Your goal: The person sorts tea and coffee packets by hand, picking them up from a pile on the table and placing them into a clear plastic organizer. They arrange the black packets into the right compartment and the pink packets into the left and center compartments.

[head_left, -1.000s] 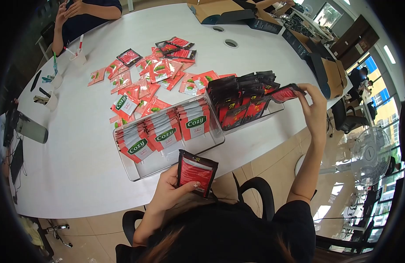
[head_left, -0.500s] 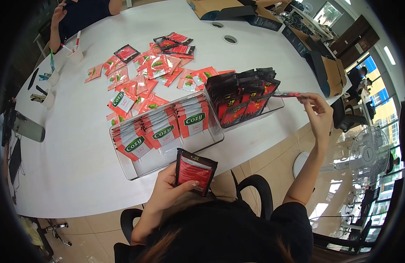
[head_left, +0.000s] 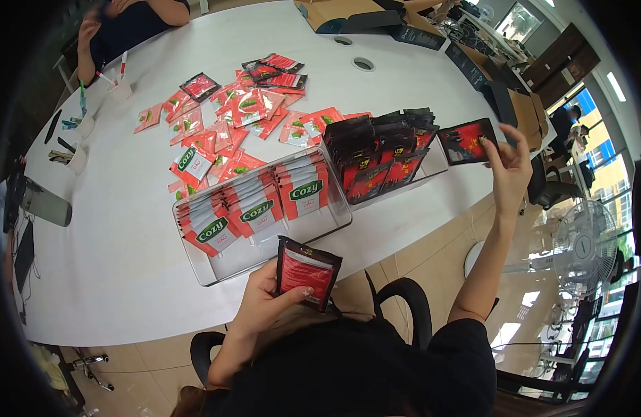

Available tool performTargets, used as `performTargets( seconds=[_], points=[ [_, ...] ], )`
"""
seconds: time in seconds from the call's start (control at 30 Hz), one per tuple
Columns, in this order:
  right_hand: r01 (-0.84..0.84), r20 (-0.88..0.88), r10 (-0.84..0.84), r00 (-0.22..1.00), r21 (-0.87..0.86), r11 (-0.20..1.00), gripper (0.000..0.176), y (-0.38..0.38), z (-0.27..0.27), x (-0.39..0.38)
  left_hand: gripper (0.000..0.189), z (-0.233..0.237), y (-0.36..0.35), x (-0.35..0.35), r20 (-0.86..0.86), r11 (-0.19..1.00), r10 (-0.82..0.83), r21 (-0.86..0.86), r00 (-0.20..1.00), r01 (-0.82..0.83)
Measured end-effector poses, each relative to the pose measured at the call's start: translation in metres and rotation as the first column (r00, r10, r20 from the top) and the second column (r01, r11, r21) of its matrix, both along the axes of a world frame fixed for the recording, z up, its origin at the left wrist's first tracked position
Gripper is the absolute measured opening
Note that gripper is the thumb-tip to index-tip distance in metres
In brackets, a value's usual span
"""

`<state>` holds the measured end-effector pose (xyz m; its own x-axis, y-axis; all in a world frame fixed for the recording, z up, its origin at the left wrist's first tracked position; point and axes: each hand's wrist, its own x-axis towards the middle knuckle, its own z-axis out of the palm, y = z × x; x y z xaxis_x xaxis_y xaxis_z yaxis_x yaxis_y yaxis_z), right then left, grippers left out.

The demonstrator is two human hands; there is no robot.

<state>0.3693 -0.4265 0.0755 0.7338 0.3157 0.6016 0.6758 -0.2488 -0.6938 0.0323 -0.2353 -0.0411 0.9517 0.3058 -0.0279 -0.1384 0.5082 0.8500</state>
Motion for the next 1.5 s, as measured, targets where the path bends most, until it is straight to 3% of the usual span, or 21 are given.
performTargets(
  seconds=[0.03, 0.13, 0.2, 0.37, 0.47, 0.57, 0.67, 0.77, 0.87, 1.07, 1.17, 1.27, 1.37, 1.47, 1.5],
  points=[
    [-0.026, 0.030, 0.027, 0.999, -0.026, 0.999, 0.031, -0.001, 0.001, 0.002, 0.040, 0.000, 0.000, 0.000, -0.004, 1.000, 0.001, 0.009, 1.000, -0.001],
    [-0.149, 0.097, 0.165, 0.981, -0.153, 0.977, 0.034, 0.007, -0.003, 0.009, 0.039, -0.001, 0.000, 0.000, 0.003, 1.000, 0.000, 0.006, 1.000, 0.000],
    [-0.169, 0.081, 0.203, 0.976, -0.308, 0.936, 0.025, 0.016, -0.003, 0.007, 0.039, -0.001, 0.000, 0.000, 0.005, 1.000, -0.002, 0.019, 1.000, 0.002],
    [-0.165, 0.254, 0.430, 0.867, -0.667, 0.726, 0.030, 0.031, -0.016, 0.034, 0.039, 0.000, -0.001, 0.001, -0.048, 0.993, 0.041, 0.114, 0.998, -0.035],
    [-0.137, 0.368, 0.430, 0.824, -0.607, 0.783, 0.059, 0.046, -0.012, 0.026, 0.039, -0.001, -0.002, 0.001, -0.043, 0.994, 0.051, 0.100, 0.998, -0.046],
    [-0.204, 0.262, 0.462, 0.847, -0.642, 0.739, 0.086, 0.059, -0.008, 0.020, 0.039, -0.002, -0.002, 0.002, -0.042, 0.994, 0.052, 0.096, 0.998, -0.048],
    [-0.112, 0.295, 0.516, 0.804, -0.778, 0.619, 0.100, 0.066, -0.013, 0.030, 0.039, -0.002, -0.002, 0.001, -0.048, 0.994, 0.053, 0.099, 0.997, -0.048],
    [-0.164, 0.116, 0.455, 0.883, -0.831, 0.532, 0.099, 0.074, -0.011, 0.034, 0.040, -0.001, -0.002, 0.001, -0.050, 0.993, 0.052, 0.107, 0.997, -0.046],
    [-0.269, 0.049, 0.468, 0.882, -0.764, 0.586, 0.102, 0.073, -0.022, 0.041, 0.040, -0.001, -0.001, 0.001, -0.043, 0.996, 0.036, 0.081, 0.998, -0.032],
    [-0.292, -0.010, 0.432, 0.902, -0.750, 0.593, 0.100, 0.069, -0.019, 0.035, 0.042, -0.003, 0.000, 0.001, -0.006, 0.999, 0.004, 0.031, 1.000, -0.004],
    [-0.297, 0.122, 0.518, 0.846, -0.701, 0.649, 0.099, 0.064, -0.016, 0.033, 0.044, -0.004, 0.000, 0.000, 0.008, 0.999, -0.004, 0.037, 1.000, 0.004],
    [-0.237, 0.198, 0.464, 0.864, -0.653, 0.720, 0.080, 0.058, 0.001, 0.018, 0.046, -0.002, -0.002, -0.001, 0.049, 1.000, -0.006, 0.021, 0.999, 0.005],
    [-0.133, 0.435, 0.419, 0.797, -0.551, 0.824, 0.054, 0.058, 0.016, -0.006, 0.049, 0.002, -0.003, 0.001, 0.102, 0.999, -0.012, 0.054, 0.995, 0.007],
    [-0.231, 0.413, 0.431, 0.802, -0.451, 0.862, 0.037, 0.054, 0.025, -0.050, 0.053, 0.008, 0.000, 0.000, 0.040, 0.992, -0.055, 0.112, 0.998, 0.050],
    [-0.382, 0.284, 0.542, 0.791, -0.463, 0.800, 0.036, 0.053, 0.027, -0.069, 0.054, 0.009, -0.002, 0.000, 0.043, 0.996, -0.045, 0.074, 0.998, 0.042]
  ],
)
